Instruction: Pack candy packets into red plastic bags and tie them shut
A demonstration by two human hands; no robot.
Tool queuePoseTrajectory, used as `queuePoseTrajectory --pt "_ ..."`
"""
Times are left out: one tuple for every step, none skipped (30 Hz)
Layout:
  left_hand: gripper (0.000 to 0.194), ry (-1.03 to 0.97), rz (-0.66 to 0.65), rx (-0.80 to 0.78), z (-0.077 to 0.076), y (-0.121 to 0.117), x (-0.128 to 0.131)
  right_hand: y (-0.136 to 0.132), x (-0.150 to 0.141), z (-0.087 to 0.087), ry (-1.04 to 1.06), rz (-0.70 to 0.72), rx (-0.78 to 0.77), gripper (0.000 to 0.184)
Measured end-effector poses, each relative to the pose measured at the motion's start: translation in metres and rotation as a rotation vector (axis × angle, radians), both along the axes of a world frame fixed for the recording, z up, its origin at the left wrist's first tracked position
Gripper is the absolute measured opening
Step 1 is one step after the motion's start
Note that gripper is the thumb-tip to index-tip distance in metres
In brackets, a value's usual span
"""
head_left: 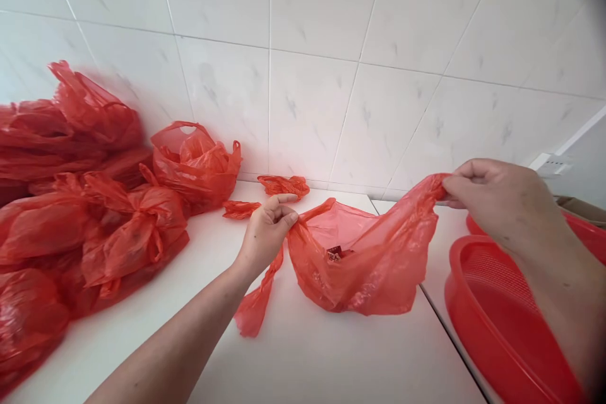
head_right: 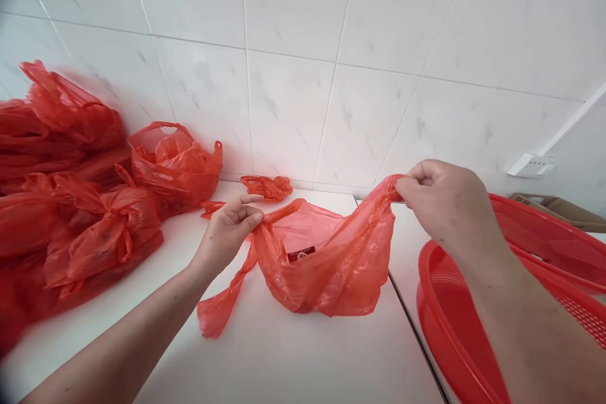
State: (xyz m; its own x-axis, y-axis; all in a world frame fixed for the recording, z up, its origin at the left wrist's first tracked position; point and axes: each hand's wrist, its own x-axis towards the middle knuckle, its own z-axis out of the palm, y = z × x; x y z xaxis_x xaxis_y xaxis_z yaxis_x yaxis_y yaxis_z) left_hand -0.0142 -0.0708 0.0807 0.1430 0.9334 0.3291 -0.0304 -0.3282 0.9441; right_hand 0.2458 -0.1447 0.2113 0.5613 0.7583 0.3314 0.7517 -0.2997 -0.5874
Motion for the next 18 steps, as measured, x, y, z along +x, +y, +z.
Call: queuePoseTrajectory --pt "0.031 -0.028 -0.011 -0.005 0.003 0.000 0.000 0.001 -0.006 -0.002 0.066 0.015 0.098 0.007" --pt "0.031 -0.059 -0.022 -0.008 0.005 0.000 0.000 0.003 -0.011 -0.007 0.133 0.042 0.210 0.007" --pt "0.031 -0.090 -0.034 -0.011 0.006 0.000 0.000 0.004 -0.016 -0.016 0.195 0.080 0.323 0.006" --pt "0.032 -0.114 -0.042 -0.014 0.006 0.000 0.000 0.006 -0.020 -0.026 0.250 0.109 0.437 0.006" --pt "0.032 -0.122 -0.046 -0.017 0.004 0.000 -0.001 0.009 -0.024 -0.037 0.303 0.129 0.542 0.007" --pt "0.033 -0.107 -0.041 -0.016 0.001 0.000 -0.003 0.011 -0.028 -0.049 0.360 0.131 0.628 0.007" --pt "0.034 -0.065 -0.019 -0.007 -0.002 0.000 -0.005 0.013 -0.031 -0.059 0.432 0.121 0.688 0.006" --pt "0.036 0.006 0.024 0.018 -0.005 0.000 -0.008 0.015 -0.034 -0.068 0.515 0.101 0.725 0.004" --pt "0.037 0.098 0.084 0.068 -0.007 0.000 -0.011 0.018 -0.036 -0.076 0.607 0.089 0.733 0.004" --pt "0.038 0.203 0.150 0.148 -0.009 -0.002 -0.014 0.020 -0.038 -0.082 0.693 0.088 0.729 0.009" --pt "0.038 0.309 0.209 0.256 -0.009 -0.004 -0.017 0.022 -0.038 -0.087 0.763 0.106 0.707 0.014" --pt "0.038 0.405 0.247 0.386 -0.008 -0.007 -0.018 0.025 -0.038 -0.090 0.805 0.130 0.686 0.017" --pt "0.037 0.480 0.252 0.523 -0.005 -0.010 -0.018 0.027 -0.038 -0.092 0.818 0.159 0.671 0.018" --pt "0.034 0.531 0.224 0.643 -0.001 -0.014 -0.016 0.029 -0.037 -0.093 0.807 0.189 0.660 0.018" --pt "0.031 0.572 0.175 0.729 0.004 -0.018 -0.012 0.030 -0.036 -0.093 0.782 0.218 0.648 0.019" --pt "0.028 0.620 0.127 0.771 0.009 -0.021 -0.006 0.031 -0.035 -0.093 0.753 0.243 0.637 0.022" --pt "0.023 0.688 0.098 0.765 0.014 -0.024 0.000 0.031 -0.033 -0.092 0.724 0.266 0.628 0.026" --pt "0.018 0.784 0.099 0.718 0.018 -0.025 0.008 0.031 -0.032 -0.091 0.697 0.286 0.625 0.029"
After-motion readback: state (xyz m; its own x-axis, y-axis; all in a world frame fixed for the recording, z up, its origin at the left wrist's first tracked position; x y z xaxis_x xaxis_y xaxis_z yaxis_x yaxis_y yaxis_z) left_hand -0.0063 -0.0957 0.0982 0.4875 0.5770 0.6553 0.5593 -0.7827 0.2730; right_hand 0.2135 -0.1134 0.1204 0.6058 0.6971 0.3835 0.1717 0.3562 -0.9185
